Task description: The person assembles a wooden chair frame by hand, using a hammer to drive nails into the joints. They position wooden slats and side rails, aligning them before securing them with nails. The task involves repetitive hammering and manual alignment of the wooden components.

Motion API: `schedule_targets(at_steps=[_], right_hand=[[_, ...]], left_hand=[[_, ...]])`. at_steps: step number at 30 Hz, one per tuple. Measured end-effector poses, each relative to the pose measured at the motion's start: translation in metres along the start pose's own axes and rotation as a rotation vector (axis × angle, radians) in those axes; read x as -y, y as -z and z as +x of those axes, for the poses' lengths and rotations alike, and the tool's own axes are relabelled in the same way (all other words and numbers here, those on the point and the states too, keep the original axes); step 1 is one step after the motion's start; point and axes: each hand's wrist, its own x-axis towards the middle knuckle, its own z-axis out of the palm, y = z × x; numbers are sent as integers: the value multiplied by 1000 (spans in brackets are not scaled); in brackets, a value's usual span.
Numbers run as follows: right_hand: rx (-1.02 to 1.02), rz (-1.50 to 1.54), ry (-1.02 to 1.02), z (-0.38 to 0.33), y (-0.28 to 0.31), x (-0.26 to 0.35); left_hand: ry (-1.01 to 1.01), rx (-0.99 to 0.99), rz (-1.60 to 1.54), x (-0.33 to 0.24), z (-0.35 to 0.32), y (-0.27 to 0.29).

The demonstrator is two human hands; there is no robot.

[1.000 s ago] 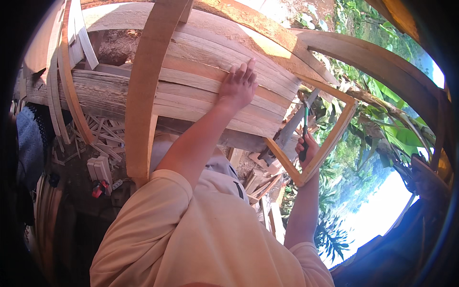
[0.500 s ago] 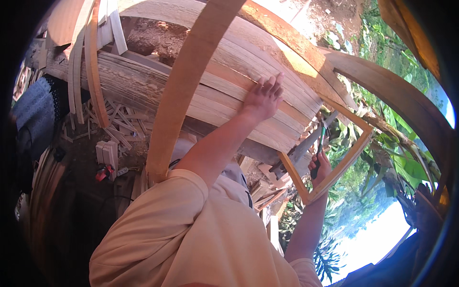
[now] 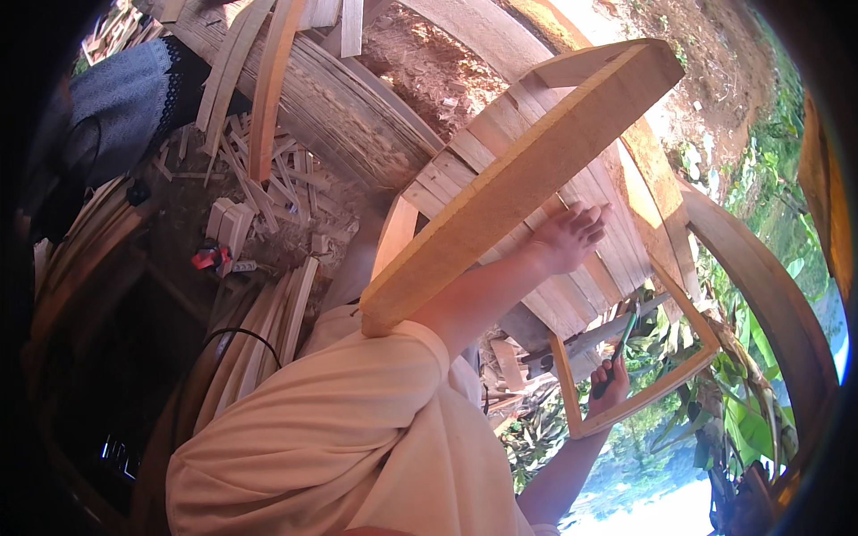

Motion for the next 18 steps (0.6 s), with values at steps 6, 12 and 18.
schedule_targets(at_steps=[6, 12, 18], right_hand=[[-135, 101, 68, 6, 17, 1], [93, -20, -35, -1, 2, 1], [-8, 22, -2, 0, 7, -2]], left_hand=[[53, -93, 379, -14, 1, -24], [19, 25, -148, 4, -3, 17], [4, 22, 6, -1, -2, 6]])
